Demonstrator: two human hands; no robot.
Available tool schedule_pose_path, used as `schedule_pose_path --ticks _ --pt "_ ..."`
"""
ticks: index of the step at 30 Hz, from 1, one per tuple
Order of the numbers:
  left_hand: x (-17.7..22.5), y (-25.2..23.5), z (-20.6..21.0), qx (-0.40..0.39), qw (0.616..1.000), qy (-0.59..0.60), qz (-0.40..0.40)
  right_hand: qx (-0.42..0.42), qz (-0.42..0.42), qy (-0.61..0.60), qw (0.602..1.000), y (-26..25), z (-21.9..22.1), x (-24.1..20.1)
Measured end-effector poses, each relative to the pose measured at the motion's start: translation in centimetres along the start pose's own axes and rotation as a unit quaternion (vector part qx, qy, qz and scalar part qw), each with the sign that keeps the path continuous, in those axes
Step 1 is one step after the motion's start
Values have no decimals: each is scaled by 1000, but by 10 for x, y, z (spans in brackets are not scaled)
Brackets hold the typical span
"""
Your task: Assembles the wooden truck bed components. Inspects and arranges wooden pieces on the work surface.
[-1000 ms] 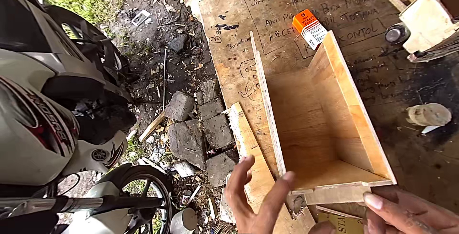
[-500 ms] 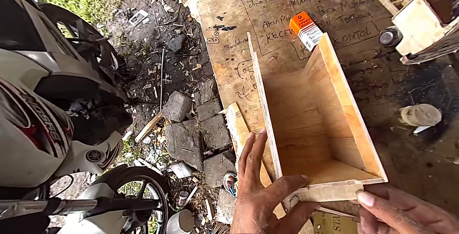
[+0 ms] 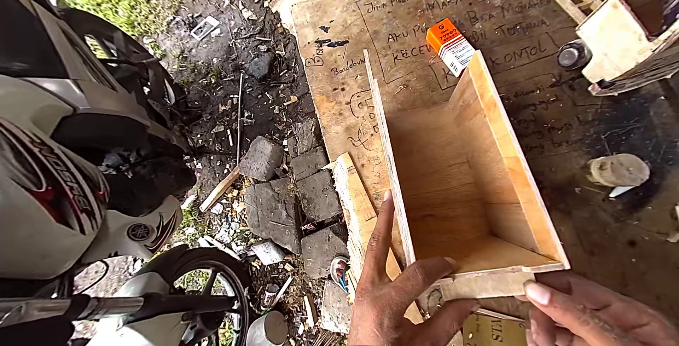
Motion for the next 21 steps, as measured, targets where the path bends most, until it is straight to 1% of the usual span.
schedule_pose_path --ticks 10,21 --pt "0 -1 0 2 1000 17 2 -4 0 -7 1000 0 -1 1" --pt "-1 -1 -1 0 1000 18 6 -6 27 -23 999 -2 1 4"
Point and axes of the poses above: each hand's wrist, its own y-axis away from the middle knuckle, its own z-axis out of the palm, x = y × z, the point moved 6 cm from there along -y, towards the middle knuckle, and after that the axes turned 4 degrees about y, right-handed, at the moved point
